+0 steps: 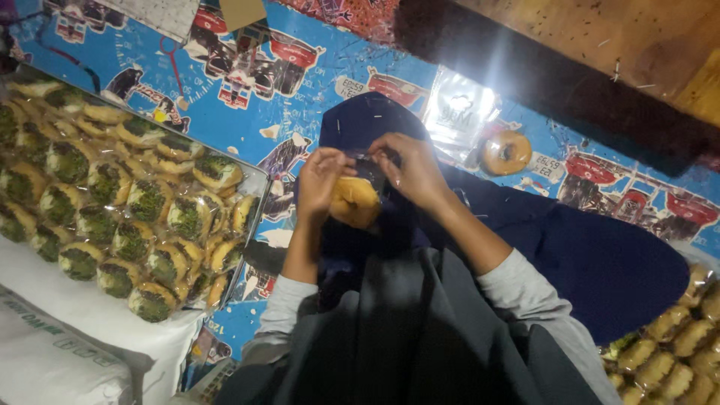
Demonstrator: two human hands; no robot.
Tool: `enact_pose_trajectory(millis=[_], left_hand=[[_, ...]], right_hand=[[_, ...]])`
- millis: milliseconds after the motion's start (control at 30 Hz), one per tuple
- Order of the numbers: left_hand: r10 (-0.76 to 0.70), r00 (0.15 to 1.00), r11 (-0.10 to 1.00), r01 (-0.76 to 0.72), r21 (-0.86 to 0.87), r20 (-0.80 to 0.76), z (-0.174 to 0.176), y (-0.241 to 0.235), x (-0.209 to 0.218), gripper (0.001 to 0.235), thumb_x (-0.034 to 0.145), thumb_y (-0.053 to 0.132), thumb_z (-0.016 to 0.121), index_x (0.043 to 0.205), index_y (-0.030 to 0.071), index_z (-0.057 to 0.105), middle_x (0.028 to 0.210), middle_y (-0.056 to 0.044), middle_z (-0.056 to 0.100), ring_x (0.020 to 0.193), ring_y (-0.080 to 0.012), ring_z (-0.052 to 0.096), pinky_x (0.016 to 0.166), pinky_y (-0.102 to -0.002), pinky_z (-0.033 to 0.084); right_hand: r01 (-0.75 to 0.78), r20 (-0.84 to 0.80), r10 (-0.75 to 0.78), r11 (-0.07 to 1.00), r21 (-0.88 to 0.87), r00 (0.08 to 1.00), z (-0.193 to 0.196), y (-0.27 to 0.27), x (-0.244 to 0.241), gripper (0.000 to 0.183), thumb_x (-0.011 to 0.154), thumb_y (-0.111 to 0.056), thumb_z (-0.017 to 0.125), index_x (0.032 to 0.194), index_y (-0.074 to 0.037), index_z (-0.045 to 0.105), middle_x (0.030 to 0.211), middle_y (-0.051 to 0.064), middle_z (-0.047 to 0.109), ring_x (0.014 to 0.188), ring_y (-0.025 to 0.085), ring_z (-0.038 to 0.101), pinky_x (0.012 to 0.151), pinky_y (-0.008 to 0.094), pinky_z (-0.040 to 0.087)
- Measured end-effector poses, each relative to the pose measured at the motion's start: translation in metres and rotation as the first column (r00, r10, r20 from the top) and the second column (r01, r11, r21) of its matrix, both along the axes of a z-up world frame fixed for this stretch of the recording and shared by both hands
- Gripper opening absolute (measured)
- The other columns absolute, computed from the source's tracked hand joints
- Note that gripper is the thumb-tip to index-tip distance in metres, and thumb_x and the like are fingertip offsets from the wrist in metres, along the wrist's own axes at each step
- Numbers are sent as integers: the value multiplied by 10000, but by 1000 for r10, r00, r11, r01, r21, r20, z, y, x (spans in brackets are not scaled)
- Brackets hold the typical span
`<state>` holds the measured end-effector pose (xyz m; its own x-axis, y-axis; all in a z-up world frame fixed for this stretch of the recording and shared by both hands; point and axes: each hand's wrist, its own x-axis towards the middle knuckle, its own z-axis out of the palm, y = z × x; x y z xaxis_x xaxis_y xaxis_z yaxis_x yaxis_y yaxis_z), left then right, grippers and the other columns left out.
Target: The person sits on the floor and individually places donuts into clear plastic bags. They pick up each donut, insert it into a bag, and set the packaged item aside on a nearby tray.
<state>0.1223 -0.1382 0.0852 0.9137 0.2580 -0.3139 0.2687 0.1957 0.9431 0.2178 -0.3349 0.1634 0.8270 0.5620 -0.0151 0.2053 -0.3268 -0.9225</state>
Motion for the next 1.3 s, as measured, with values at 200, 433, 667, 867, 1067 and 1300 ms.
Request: enact_pose_trajectory(millis=[200, 433, 667, 867, 1067, 1300], left_hand=[[62, 991, 998, -60, -23, 115, 0, -4, -8, 266, 1057, 145, 597, 1162, -92, 659, 1055, -182, 757, 964, -217, 752, 879, -313, 612], [31, 999, 984, -25, -175, 28, 34, -26, -8, 252, 1084, 80, 581, 1176, -132, 679, 1030, -136, 730, 904, -153, 674, 786, -273, 551], [38, 999, 985, -42, 169, 24, 67, -29, -17, 314, 1061, 140, 505, 1148, -97, 692, 1078, -161, 782, 986, -204, 785, 878, -280, 637], [80, 997, 997, -80, 10, 5, 54, -36, -12, 312, 1067, 136, 545, 1196, -114, 678, 1079, -197, 744, 976, -222, 718, 859, -298, 584], [-81, 996, 996, 82, 30, -39, 60, -40, -10, 300, 1054, 140, 553, 1171, -111, 668, 1075, -212, 737, 981, -231, 721, 836, -329, 592], [153, 988, 988, -153, 0, 2, 85, -41, 0, 339, 1045, 150, 498, 1218, -102, 643, 1156, -212, 742, 1061, -249, 738, 910, -327, 600]], right_hand=[[17, 405, -22, 1000, 16, 914, -20, 0, -5, 143, 894, -12, 730, 1032, -42, 709, 988, 128, 719, 939, 339, 680, 839, 429, 537], [-149, 506, 101, 987, 56, 857, -11, 13, -15, 336, 906, -39, 722, 1230, 14, 654, 1017, 154, 713, 937, 339, 695, 817, 428, 557], [304, 154, -283, 943, -136, 947, -1, -24, 46, 417, 854, 33, 627, 1264, -40, 660, 966, 135, 730, 815, 299, 746, 685, 364, 577], [-55, 532, -4, 994, 94, 847, 8, -27, -18, 398, 895, -29, 702, 1285, -49, 623, 1143, 162, 728, 1021, 337, 722, 888, 417, 589], [-137, 386, 133, 990, -17, 913, -6, -7, -5, 451, 861, -60, 745, 1298, -8, 650, 989, 171, 708, 920, 346, 696, 819, 440, 568], [325, 363, -298, 945, -15, 883, -12, -63, 25, 155, 925, -2, 673, 1079, 8, 692, 1059, 173, 737, 911, 286, 728, 785, 381, 581]])
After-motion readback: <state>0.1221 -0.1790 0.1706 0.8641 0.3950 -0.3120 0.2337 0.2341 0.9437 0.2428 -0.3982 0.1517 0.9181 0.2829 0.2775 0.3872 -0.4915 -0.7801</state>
